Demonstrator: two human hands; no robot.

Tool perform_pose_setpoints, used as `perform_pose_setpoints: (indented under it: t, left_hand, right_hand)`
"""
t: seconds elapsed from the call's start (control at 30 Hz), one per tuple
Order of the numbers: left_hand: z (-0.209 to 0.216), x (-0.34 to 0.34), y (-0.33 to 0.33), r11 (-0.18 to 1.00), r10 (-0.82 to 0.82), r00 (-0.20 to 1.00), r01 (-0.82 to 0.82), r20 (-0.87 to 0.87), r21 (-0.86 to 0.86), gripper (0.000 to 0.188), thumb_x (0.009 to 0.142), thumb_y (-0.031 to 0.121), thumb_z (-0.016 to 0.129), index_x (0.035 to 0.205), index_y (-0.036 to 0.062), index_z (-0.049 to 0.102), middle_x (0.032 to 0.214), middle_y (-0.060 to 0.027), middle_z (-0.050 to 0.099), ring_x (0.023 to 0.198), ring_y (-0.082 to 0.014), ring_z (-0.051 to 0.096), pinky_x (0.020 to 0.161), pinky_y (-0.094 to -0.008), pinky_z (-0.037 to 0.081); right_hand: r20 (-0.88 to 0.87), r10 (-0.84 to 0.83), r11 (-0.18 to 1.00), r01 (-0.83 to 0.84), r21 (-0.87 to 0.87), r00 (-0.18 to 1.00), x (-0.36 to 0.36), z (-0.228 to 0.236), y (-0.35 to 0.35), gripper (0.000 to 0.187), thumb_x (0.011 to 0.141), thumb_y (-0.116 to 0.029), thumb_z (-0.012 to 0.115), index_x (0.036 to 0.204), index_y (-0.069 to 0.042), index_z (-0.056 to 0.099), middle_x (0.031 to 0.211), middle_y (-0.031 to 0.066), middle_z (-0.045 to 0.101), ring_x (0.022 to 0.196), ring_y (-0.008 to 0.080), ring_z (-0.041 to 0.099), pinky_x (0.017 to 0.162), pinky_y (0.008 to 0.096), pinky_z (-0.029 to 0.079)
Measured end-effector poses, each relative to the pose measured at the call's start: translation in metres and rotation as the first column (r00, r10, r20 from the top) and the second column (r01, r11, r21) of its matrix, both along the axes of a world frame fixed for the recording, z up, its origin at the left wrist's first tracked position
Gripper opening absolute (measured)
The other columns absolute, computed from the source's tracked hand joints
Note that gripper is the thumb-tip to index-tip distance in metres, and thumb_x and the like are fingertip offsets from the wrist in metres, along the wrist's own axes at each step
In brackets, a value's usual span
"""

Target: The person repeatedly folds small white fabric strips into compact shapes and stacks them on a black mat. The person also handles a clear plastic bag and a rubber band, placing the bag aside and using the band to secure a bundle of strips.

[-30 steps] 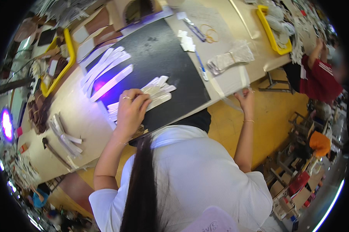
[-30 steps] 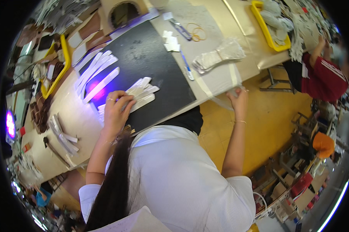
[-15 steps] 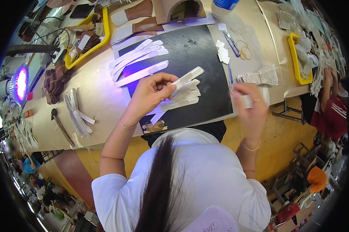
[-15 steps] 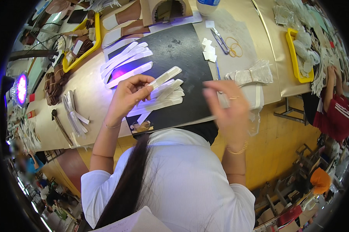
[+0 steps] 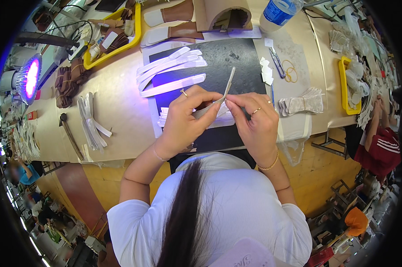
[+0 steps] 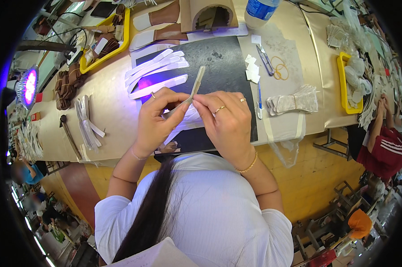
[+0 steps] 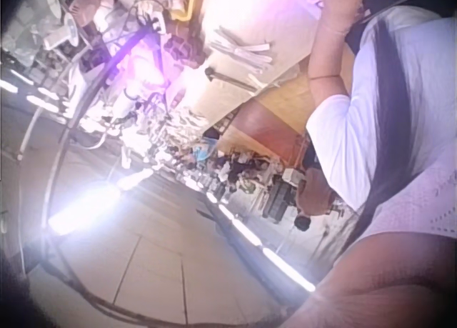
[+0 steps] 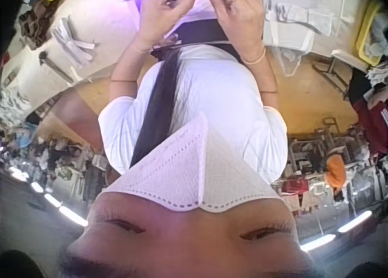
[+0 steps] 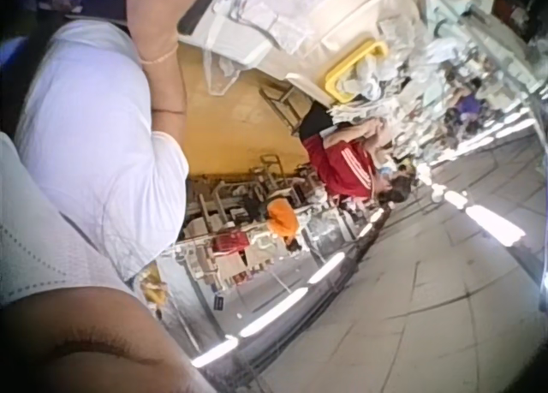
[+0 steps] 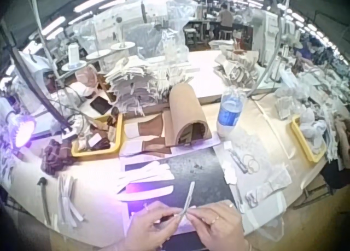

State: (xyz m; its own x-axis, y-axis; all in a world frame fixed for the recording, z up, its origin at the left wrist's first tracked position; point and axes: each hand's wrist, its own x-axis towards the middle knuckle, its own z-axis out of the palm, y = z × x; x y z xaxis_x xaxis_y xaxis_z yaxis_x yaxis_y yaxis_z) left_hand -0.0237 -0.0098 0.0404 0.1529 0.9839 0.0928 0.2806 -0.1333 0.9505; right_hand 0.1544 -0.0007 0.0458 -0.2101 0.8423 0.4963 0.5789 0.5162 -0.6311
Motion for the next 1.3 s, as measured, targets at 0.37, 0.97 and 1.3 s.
perform_pose_setpoints:
  t: [0.37,0.97,1.3]
  left_hand:
    - [-0.003,-0.017,-0.003,0.992,-0.079,0.997,0.078,-0.004,-0.098,0.015,0.09,0.004,0.069,0.104,-0.0008,0.072,0.086,-0.0039,0.062,0.072,-0.0098,0.057,0.063,-0.0239,0.047]
    - [-0.051,-0.072,0.055,0.997,-0.082,0.863,0.073,-0.498,-0.038,0.029,0.078,0.025,0.08,0.099,0.007,0.072,0.096,-0.0099,0.06,0.096,-0.0289,0.057,0.086,-0.039,0.046]
    - [-0.067,0.0,-0.016,0.987,-0.104,0.874,0.15,-0.474,0.061,0.03,0.08,0.021,0.078,0.104,0.0067,0.069,0.094,-0.0081,0.057,0.092,-0.0282,0.053,0.083,-0.0385,0.04]
  right_hand:
    - [-0.042,-0.131,0.986,0.126,-0.105,0.991,0.021,-0.011,0.005,0.009,0.08,-0.002,0.073,0.084,-0.005,0.067,0.078,0.0065,0.066,0.07,0.0223,0.062,0.07,0.034,0.046]
    - [-0.113,-0.145,0.893,0.081,-0.443,0.983,0.037,-0.031,-0.004,0.005,0.083,-0.001,0.07,0.086,0.0,0.066,0.081,0.0073,0.067,0.071,0.0165,0.065,0.065,0.0288,0.05]
    - [0.016,-0.039,0.895,0.042,-0.444,0.999,0.027,-0.059,-0.011,0.007,0.081,-0.006,0.072,0.085,-0.004,0.067,0.079,0.0064,0.066,0.07,0.0219,0.064,0.069,0.034,0.048]
